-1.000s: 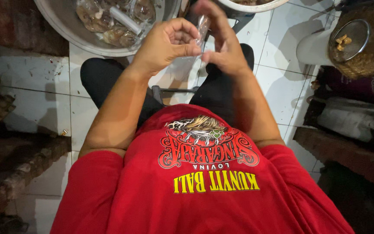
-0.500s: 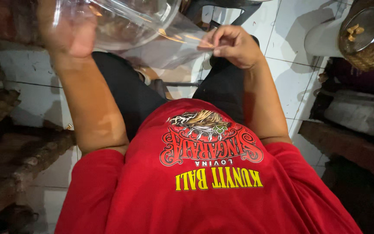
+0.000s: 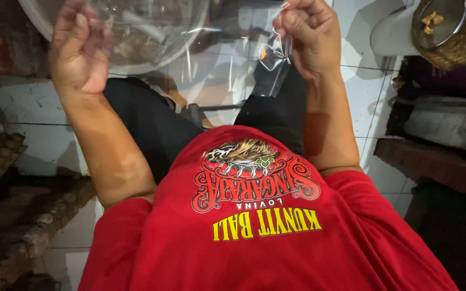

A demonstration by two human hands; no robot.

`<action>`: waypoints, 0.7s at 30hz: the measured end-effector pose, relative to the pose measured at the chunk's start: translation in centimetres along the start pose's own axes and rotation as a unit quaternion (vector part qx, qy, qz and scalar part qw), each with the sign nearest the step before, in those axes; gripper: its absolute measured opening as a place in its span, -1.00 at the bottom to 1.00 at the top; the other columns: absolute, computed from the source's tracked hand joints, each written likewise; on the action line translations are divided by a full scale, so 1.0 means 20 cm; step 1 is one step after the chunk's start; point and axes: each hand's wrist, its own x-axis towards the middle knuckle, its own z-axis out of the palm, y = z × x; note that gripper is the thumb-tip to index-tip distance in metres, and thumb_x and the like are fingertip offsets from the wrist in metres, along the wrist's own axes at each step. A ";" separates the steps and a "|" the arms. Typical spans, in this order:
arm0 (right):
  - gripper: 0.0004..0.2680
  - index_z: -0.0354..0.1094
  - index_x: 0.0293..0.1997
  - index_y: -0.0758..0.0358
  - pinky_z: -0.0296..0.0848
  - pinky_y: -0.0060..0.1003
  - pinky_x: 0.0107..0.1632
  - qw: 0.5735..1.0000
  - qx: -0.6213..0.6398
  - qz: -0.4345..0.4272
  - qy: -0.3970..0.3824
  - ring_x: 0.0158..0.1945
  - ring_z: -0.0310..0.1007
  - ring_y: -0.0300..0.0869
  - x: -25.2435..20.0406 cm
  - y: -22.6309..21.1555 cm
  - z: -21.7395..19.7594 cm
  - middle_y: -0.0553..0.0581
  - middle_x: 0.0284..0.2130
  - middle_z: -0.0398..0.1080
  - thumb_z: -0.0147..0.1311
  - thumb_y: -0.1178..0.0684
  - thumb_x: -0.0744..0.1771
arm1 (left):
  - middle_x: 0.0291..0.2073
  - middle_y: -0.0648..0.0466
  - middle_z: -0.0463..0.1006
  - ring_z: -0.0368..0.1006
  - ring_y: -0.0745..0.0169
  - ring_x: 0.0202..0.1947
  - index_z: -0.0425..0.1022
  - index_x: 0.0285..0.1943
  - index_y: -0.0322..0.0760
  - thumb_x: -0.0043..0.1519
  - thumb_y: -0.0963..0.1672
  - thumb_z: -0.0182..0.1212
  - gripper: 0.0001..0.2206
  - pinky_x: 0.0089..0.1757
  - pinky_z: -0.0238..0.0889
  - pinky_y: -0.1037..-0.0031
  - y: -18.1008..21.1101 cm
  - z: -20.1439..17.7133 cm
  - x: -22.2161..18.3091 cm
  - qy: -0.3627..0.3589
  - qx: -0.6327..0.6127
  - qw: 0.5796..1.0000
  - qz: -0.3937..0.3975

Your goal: The person sits on a low stool and packs pieces of raw meat from a large pot into small clear plastic bags. They open each bag, place meat inside, and set the filled bags into a metal bowl.

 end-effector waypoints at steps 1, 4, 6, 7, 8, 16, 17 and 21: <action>-0.93 0.40 0.02 0.38 0.52 -0.34 -0.12 1.000 -0.025 -0.012 -0.002 -0.24 0.53 -0.16 0.00 -0.01 -0.01 0.27 -0.16 0.53 0.15 0.33 0.45 | -0.11 0.08 0.52 0.43 0.35 -0.17 0.42 0.32 -0.27 0.50 -0.24 0.27 -0.75 -0.03 0.35 0.48 0.00 0.03 0.00 0.010 0.006 1.000 -0.007; -0.91 0.40 0.05 0.39 0.55 -0.35 -0.05 0.997 -0.076 -0.027 0.019 -0.14 0.57 -0.16 0.02 -0.04 -0.06 0.27 -0.08 0.54 0.09 0.35 0.45 | -0.08 0.03 0.59 0.55 0.30 -0.13 0.41 0.35 -0.23 0.46 -0.27 0.33 -0.68 -0.05 0.47 0.44 -0.03 0.10 -0.02 -0.013 0.044 0.999 0.007; -0.89 0.39 0.06 0.39 0.58 -0.34 -0.02 0.991 -0.120 -0.035 0.040 -0.12 0.59 -0.17 0.03 -0.05 -0.09 0.24 -0.09 0.54 0.07 0.37 0.44 | -0.09 0.05 0.59 0.54 0.30 -0.19 0.45 0.31 -0.27 0.42 -0.29 0.36 -0.68 -0.15 0.46 0.44 -0.08 0.16 -0.02 -0.037 0.069 0.996 0.040; -0.88 0.39 0.07 0.40 0.59 -0.32 -0.01 0.987 -0.149 -0.040 0.049 -0.13 0.59 -0.17 0.04 -0.04 -0.11 0.22 -0.11 0.55 0.07 0.37 0.43 | -0.10 0.06 0.60 0.54 0.30 -0.22 0.47 0.30 -0.30 0.40 -0.30 0.37 -0.68 -0.20 0.46 0.44 -0.10 0.20 -0.02 -0.048 0.082 0.994 0.057; -0.86 0.38 0.07 0.40 0.61 -0.31 0.00 0.981 -0.178 -0.046 0.059 -0.14 0.59 -0.18 0.04 -0.04 -0.12 0.20 -0.14 0.55 0.06 0.37 0.42 | -0.12 0.05 0.60 0.54 0.30 -0.22 0.48 0.27 -0.31 0.38 -0.30 0.38 -0.69 -0.19 0.46 0.45 -0.13 0.23 -0.02 -0.051 0.081 0.994 0.058; -0.91 0.42 -0.06 0.43 0.56 -0.39 -0.21 0.922 -0.354 -0.107 0.116 -0.31 0.47 -0.31 0.06 0.06 -0.20 0.07 -0.34 0.45 0.22 0.36 0.39 | -0.11 0.12 0.56 0.53 0.34 -0.11 0.48 0.11 -0.31 0.27 -0.33 0.46 -0.69 -0.11 0.48 0.50 -0.26 0.49 -0.03 -0.068 0.045 0.996 0.024; -0.92 0.42 -0.08 0.43 0.54 -0.40 -0.24 0.919 -0.356 -0.110 0.124 -0.35 0.45 -0.32 0.07 0.06 -0.21 0.06 -0.37 0.44 0.24 0.35 0.39 | -0.12 0.13 0.55 0.52 0.36 -0.15 0.48 0.12 -0.31 0.29 -0.33 0.45 -0.69 -0.11 0.46 0.52 -0.26 0.50 -0.04 -0.078 0.048 0.995 0.030; -0.97 0.44 -0.11 0.41 0.54 -0.39 -0.26 0.926 -0.337 -0.094 0.143 -0.34 0.49 -0.29 0.07 0.03 -0.21 0.10 -0.37 0.50 0.21 0.30 0.43 | -0.15 0.11 0.57 0.52 0.36 -0.22 0.47 0.15 -0.28 0.36 -0.29 0.39 -0.75 -0.13 0.43 0.55 -0.27 0.48 -0.02 -0.080 0.046 0.994 0.058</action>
